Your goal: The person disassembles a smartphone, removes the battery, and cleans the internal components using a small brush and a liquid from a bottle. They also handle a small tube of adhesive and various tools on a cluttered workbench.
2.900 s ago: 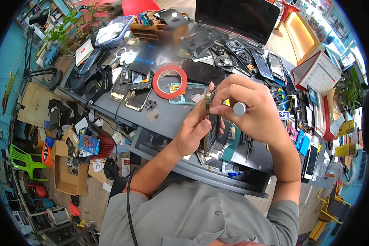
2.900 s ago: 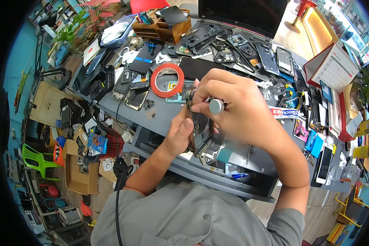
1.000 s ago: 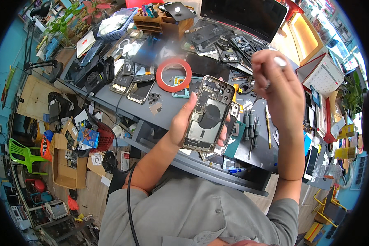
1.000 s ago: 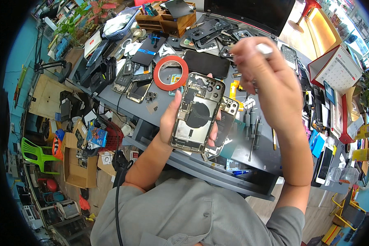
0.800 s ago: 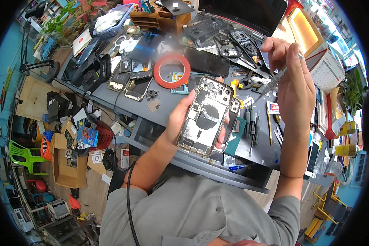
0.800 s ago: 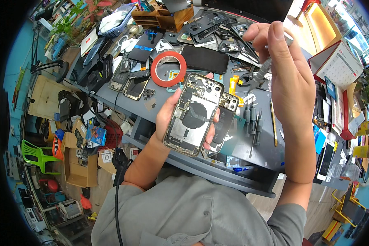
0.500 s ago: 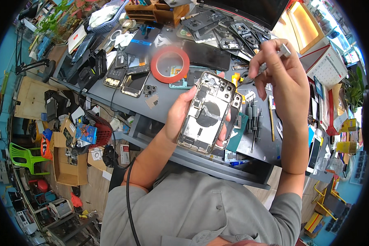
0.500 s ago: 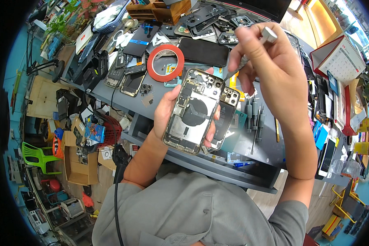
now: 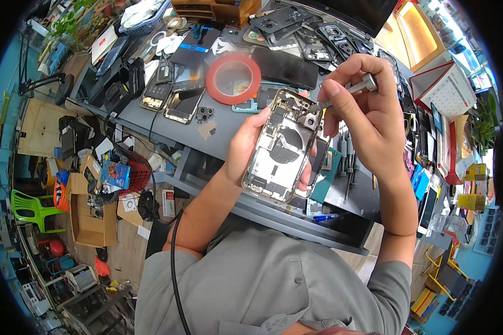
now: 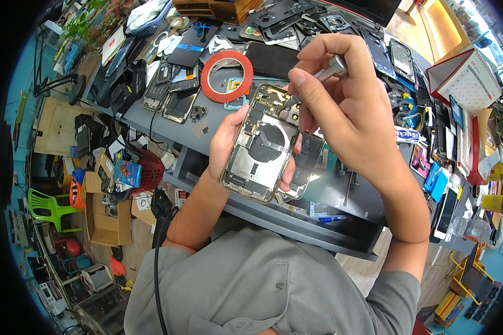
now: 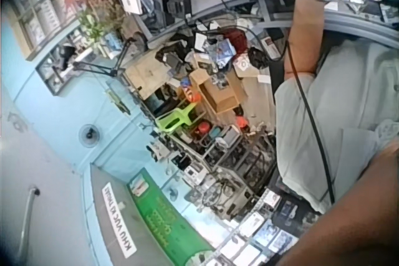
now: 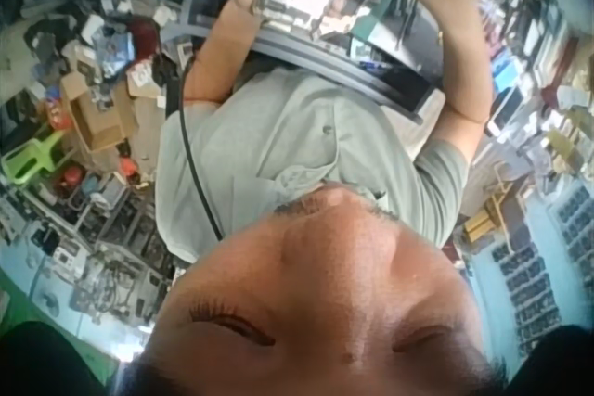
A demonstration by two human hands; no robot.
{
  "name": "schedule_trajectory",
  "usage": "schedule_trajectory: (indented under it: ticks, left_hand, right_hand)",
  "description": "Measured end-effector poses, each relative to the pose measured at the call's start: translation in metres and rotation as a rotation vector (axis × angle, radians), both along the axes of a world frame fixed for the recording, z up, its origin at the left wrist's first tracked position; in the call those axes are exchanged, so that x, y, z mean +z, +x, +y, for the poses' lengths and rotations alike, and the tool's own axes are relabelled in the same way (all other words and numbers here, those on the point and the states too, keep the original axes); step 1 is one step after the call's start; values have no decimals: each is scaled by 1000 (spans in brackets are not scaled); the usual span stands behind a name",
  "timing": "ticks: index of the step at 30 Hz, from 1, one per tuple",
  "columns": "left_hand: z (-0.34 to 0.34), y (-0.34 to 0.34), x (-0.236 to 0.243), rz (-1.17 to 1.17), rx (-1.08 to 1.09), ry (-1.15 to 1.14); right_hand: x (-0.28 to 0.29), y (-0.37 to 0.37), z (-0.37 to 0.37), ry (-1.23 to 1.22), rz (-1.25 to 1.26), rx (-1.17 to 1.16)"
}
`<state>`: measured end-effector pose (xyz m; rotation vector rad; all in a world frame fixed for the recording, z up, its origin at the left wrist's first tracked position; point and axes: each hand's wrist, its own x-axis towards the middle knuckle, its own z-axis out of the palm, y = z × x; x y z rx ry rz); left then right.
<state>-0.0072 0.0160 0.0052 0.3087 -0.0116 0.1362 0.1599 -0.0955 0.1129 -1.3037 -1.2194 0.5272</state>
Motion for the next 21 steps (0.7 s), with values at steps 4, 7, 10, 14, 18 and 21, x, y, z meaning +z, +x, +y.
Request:
schedule_trajectory:
  ticks: [4,7,10,14,18,21]
  left_hand:
    - [-1,0,3,4,8,-4]
    - [-2,0,4,8,8,-18]
    - [-1,0,3,13,4,-12]
    - [-1,0,2,1,-3,-10]
    - [-1,1,1,11,0,21]
    - [-3,2,-1,34,19,40]
  right_hand:
    - [-3,-5,3,59,18,-27]
    - [-4,-5,3,58,9,-22]
    - [-3,-3,2,26,-23,-16]
    - [0,-5,1,-4,-111,-100]
    - [10,-4,-5,-9,-649,-227]
    - [14,-11,-9,-43,-734,-284]
